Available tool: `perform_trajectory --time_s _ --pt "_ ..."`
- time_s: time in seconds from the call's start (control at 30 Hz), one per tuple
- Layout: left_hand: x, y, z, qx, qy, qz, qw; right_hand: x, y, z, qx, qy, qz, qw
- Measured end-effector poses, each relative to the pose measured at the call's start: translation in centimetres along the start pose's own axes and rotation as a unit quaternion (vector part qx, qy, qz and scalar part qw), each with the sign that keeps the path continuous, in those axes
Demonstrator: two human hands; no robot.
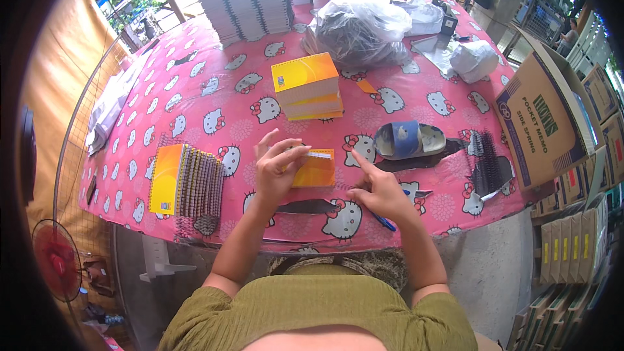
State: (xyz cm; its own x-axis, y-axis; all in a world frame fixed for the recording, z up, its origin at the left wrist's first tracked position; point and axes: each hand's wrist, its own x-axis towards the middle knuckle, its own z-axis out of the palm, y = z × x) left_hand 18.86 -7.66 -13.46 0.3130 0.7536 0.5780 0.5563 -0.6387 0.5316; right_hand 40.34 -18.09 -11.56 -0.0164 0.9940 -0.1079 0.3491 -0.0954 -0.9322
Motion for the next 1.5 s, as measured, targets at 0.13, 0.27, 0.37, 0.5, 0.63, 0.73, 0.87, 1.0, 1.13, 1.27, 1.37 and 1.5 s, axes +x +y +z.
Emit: perform_trajectory --time_s 0.13,0.27,0.37,0.5,0.63,0.73,0.87,1.0,1.13,1.27,1.37,1.5 --pt "0.4 -0.3 0.4 -0.060 -0.045 -0.010 0.997 1.4 -2.6 3.1 0.045 -0.093 0.035 0.994" --pt "0.4 0.2 -0.1 -0.053 -0.040 -0.014 0.998 1.9 -2.8 2.5 -0.034 -0.083 -0.001 0.996" --pt "0.3 -0.2 0.6 -0.044 -0.026 -0.038 0.998 2.1 -1.1 -0.3 -0.083 0.066 -0.137 0.985" --pt "0.6 0.3 0.4 -0.045 -0.044 -0.052 0.997 3.0 -1.1 -0.8 -0.115 0.169 -0.195 0.959" --pt "0.0 0.2 0.5 -0.046 -0.032 -0.035 0.998 3.8 -1.3 -0.2 -0.156 0.181 -0.239 0.941" --pt "-0.2 0.4 0.3 -0.049 -0.024 -0.026 0.998 4.3 -1.8 -0.4 -0.129 0.123 -0.227 0.958" --pt "-0.6 0.7 0.2 -0.046 -0.013 -0.025 0.999 5.0 -1.4 -1.3 -0.066 0.004 -0.145 0.987" --pt "-0.7 0.6 0.3 -0.051 -0.008 -0.024 0.998 5.1 -3.1 -0.6 -0.025 -0.019 -0.013 0.999" --pt "-1.0 0.4 0.3 -0.059 -0.013 -0.022 0.998 4.0 -2.3 0.9 -0.249 0.092 -0.238 0.934" --pt "-1.1 0.7 0.1 -0.058 -0.016 -0.025 0.998 3.7 -3.0 2.3 -0.269 0.121 -0.215 0.931" --pt "-1.3 0.5 0.2 -0.047 -0.009 -0.025 0.999 3.7 -3.3 2.6 -0.264 0.125 -0.204 0.934" --pt "-1.3 0.6 0.3 -0.047 -0.006 -0.021 0.999 3.7 -3.2 3.4 -0.274 0.170 -0.237 0.916"
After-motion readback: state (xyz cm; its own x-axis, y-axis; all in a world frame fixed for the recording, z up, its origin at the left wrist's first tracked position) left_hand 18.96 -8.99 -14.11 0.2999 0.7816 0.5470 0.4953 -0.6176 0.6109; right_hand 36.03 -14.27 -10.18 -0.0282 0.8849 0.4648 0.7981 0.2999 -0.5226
